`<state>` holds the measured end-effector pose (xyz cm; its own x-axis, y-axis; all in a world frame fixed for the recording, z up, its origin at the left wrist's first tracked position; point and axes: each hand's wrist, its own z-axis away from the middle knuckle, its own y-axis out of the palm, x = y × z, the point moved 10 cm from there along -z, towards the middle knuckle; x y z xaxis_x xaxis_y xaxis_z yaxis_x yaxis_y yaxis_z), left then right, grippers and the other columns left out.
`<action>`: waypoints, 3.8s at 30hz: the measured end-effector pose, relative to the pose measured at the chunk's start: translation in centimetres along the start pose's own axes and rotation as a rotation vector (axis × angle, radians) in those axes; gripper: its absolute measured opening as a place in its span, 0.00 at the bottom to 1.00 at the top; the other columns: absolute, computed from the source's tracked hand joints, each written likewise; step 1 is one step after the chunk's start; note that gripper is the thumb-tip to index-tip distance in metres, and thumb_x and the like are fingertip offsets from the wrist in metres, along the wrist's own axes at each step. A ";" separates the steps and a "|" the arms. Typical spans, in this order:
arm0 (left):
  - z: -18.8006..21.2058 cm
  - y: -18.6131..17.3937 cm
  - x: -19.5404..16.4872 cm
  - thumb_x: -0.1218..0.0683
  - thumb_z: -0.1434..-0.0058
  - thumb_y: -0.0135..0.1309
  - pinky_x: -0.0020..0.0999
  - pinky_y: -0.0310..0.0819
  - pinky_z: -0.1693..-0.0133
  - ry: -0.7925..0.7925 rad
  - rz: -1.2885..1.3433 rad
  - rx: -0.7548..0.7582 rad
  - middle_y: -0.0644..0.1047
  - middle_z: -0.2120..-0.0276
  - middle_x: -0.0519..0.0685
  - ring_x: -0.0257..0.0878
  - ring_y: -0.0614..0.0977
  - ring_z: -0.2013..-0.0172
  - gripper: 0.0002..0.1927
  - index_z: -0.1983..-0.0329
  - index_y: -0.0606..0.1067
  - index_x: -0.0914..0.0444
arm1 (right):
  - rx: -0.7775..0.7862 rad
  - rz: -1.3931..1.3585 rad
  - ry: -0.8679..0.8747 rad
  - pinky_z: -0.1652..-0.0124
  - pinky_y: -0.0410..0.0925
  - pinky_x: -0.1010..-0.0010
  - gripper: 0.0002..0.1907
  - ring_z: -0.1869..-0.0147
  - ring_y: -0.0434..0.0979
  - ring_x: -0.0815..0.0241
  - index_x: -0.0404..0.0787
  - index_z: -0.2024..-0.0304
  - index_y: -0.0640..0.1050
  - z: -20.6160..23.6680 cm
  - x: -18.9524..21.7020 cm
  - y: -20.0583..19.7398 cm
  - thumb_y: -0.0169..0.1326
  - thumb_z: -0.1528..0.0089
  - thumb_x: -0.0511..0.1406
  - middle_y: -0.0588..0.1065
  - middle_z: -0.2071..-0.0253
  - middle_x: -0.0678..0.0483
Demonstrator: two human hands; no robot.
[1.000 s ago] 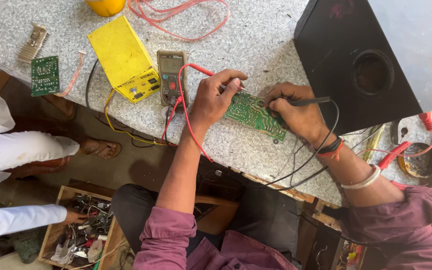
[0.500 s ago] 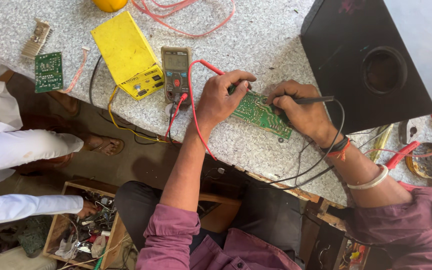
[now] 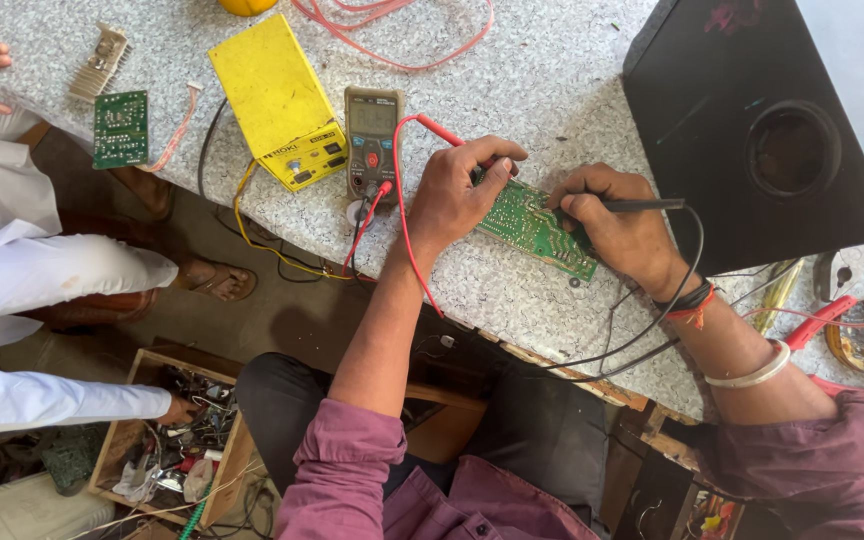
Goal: The person uses a multimeter to test a green circuit board on a workbench. They repeatedly touch the multimeter probes to different points on the board while observing the readings. A power supply and other tools are visible on the table.
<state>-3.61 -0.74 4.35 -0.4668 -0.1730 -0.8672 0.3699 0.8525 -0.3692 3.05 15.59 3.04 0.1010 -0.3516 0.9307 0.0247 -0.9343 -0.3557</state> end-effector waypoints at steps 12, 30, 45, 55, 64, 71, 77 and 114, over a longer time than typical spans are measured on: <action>-0.1 -0.2 0.4 0.58 0.33 0.50 0.33 0.80 0.58 0.005 0.018 -0.040 0.85 0.63 0.49 0.37 0.87 0.60 0.09 0.55 0.80 0.63 | -0.002 0.026 0.001 0.66 0.68 0.73 0.09 0.67 0.75 0.66 0.32 0.62 0.80 -0.2 -0.2 0.0 0.49 0.38 0.31 0.76 0.70 0.53; -0.2 -0.2 0.4 0.59 0.32 0.49 0.33 0.80 0.57 -0.020 0.023 -0.032 0.84 0.63 0.49 0.37 0.87 0.59 0.09 0.54 0.80 0.63 | 0.002 0.040 -0.001 0.67 0.68 0.72 0.10 0.68 0.74 0.66 0.33 0.62 0.80 -0.2 -0.2 0.0 0.49 0.37 0.31 0.76 0.70 0.53; -0.2 0.1 -0.3 0.58 0.31 0.50 0.35 0.79 0.56 0.041 -0.002 0.002 0.84 0.62 0.49 0.39 0.87 0.59 0.09 0.53 0.79 0.63 | -0.003 0.018 -0.011 0.66 0.68 0.73 0.09 0.67 0.75 0.67 0.33 0.62 0.80 -0.2 -0.3 0.0 0.49 0.37 0.30 0.77 0.68 0.53; -0.1 0.1 -0.2 0.57 0.31 0.51 0.35 0.79 0.56 0.038 -0.005 0.002 0.84 0.63 0.49 0.39 0.87 0.59 0.09 0.53 0.79 0.63 | 0.010 -0.038 0.010 0.67 0.67 0.72 0.09 0.69 0.73 0.65 0.31 0.67 0.79 -0.1 -0.2 -0.1 0.47 0.40 0.29 0.76 0.65 0.51; -0.1 0.1 -0.4 0.58 0.31 0.50 0.34 0.79 0.57 0.035 0.002 -0.001 0.84 0.62 0.49 0.38 0.87 0.59 0.09 0.53 0.79 0.63 | 0.003 -0.028 0.056 0.67 0.67 0.72 0.10 0.69 0.71 0.65 0.32 0.68 0.79 -0.1 -0.5 -0.2 0.45 0.41 0.29 0.75 0.65 0.52; 0.0 0.1 -0.3 0.59 0.33 0.50 0.35 0.79 0.56 0.028 -0.004 -0.003 0.84 0.62 0.50 0.39 0.87 0.59 0.09 0.54 0.79 0.63 | 0.001 0.007 0.029 0.66 0.67 0.72 0.10 0.69 0.72 0.65 0.32 0.68 0.78 0.1 -0.4 -0.3 0.45 0.41 0.30 0.77 0.65 0.52; -0.2 0.0 -0.3 0.58 0.33 0.50 0.35 0.78 0.56 0.055 -0.024 -0.012 0.84 0.62 0.51 0.40 0.87 0.59 0.09 0.53 0.79 0.63 | 0.010 0.010 -0.004 0.66 0.67 0.72 0.09 0.68 0.72 0.65 0.32 0.67 0.78 -0.1 0.1 -0.2 0.46 0.41 0.29 0.75 0.65 0.51; -0.1 -0.1 0.3 0.58 0.32 0.50 0.34 0.79 0.58 0.015 -0.018 -0.025 0.84 0.65 0.50 0.38 0.88 0.61 0.10 0.54 0.80 0.63 | -0.009 -0.048 0.056 0.68 0.65 0.75 0.11 0.71 0.70 0.69 0.34 0.67 0.79 -0.2 -0.9 -0.1 0.44 0.39 0.30 0.75 0.73 0.55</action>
<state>-3.83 -0.79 4.17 -0.4848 -0.1810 -0.8557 0.3414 0.8616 -0.3757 2.78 16.00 2.23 0.0436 -0.3086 0.9502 0.0194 -0.9507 -0.3096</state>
